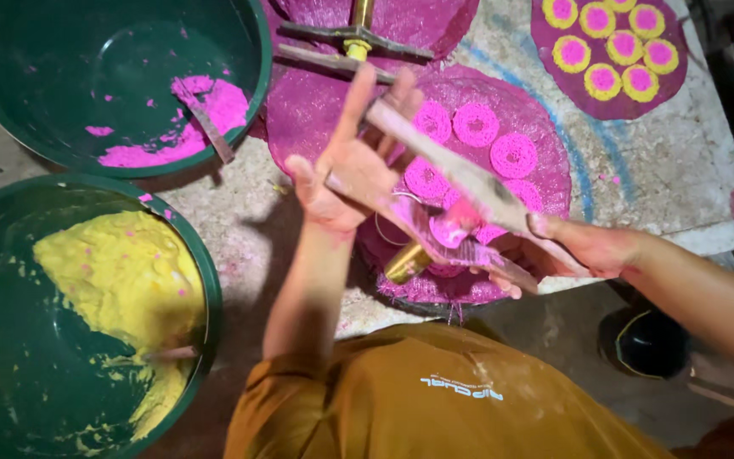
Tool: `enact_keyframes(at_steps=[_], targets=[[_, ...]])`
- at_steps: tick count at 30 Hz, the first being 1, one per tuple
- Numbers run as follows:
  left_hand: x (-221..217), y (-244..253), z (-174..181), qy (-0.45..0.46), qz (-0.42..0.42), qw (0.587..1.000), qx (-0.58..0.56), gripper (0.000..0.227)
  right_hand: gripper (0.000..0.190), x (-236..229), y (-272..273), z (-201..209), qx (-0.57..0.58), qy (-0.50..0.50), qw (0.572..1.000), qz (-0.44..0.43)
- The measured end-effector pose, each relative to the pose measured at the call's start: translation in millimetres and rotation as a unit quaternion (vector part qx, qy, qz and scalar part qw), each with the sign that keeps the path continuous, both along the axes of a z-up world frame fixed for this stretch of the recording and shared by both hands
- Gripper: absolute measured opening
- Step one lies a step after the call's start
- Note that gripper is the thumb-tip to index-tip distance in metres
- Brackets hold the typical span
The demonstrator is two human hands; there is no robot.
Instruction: The person uses a manual press to form pink and yellow dough into ring-shaped decorative items. They scoop pink dough into the press, release it onto a pink mat, then scoop yellow dough and press it into the center of the pink rings. The finished items are arranged on the mat.
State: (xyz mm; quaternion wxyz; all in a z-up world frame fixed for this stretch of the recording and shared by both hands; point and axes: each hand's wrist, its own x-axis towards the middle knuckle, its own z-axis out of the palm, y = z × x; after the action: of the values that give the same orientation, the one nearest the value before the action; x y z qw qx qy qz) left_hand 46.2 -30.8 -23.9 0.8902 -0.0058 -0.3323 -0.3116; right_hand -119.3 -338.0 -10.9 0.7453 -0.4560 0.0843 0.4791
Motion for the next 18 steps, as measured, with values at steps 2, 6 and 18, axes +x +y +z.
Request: enact_keyframes(at_steps=[2,6,18], targets=[[-2,-21,-25,0.074,0.001,0.997,-0.031,0.085,0.097,8,-4,-5,-0.079,0.04,0.996,-0.004],[6,-44,-77,0.2,0.036,0.978,-0.043,0.039,0.089,35,-8,-1,-0.233,0.006,0.967,0.104],[34,-22,-133,0.209,0.038,0.969,-0.123,0.024,0.078,56,49,-6,-0.342,-0.095,0.929,0.104]])
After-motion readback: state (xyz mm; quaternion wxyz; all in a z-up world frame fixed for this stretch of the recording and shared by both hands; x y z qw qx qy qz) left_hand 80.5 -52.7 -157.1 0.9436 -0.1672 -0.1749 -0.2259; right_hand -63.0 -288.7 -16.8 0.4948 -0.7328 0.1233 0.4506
